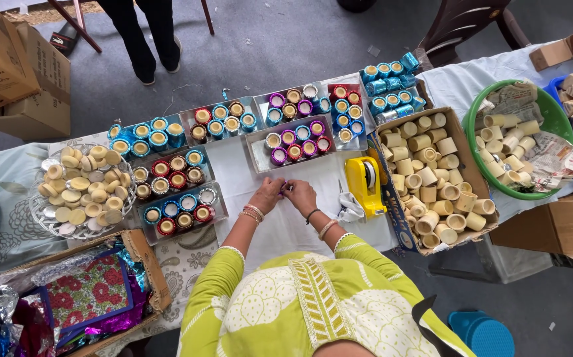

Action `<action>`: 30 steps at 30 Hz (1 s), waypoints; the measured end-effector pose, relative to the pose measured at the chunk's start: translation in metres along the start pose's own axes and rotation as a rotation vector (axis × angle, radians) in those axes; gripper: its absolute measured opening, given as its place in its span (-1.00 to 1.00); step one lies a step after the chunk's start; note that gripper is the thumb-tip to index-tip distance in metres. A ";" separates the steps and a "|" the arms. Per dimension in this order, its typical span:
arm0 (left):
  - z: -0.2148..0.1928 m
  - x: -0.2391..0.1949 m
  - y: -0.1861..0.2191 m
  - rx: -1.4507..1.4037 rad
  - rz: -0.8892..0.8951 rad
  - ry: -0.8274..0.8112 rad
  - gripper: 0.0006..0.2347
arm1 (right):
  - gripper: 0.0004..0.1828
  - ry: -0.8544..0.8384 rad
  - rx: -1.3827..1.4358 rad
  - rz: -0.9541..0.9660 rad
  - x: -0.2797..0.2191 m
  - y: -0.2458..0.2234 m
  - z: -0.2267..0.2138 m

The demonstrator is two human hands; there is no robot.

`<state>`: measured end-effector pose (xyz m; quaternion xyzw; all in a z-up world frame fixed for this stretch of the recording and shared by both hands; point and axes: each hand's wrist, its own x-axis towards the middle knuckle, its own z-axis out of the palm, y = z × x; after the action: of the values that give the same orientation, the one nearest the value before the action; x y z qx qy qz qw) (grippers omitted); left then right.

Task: The person wraps small cylindrical candles in shiny metallic foil. They pick up a candle, place it on a sheet of foil, fold the foil around the candle, and then place the wrapped candle into a tray. The person repeats this process for multiple candles.

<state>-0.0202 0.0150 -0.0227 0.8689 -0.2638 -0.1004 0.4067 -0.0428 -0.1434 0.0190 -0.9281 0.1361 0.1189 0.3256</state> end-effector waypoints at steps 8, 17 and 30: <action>0.001 0.001 -0.001 0.015 -0.002 -0.010 -0.55 | -0.82 0.072 -0.097 -0.162 -0.005 -0.003 -0.007; -0.005 0.000 0.004 0.000 0.004 -0.007 -0.57 | -0.85 0.098 -0.050 -0.180 -0.009 -0.007 -0.009; -0.005 0.000 0.003 0.035 0.005 0.013 -0.63 | -0.86 0.113 -0.158 -0.347 -0.008 -0.004 -0.004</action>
<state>-0.0192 0.0162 -0.0173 0.8760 -0.2647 -0.0890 0.3933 -0.0484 -0.1419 0.0271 -0.9654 -0.0175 0.0191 0.2594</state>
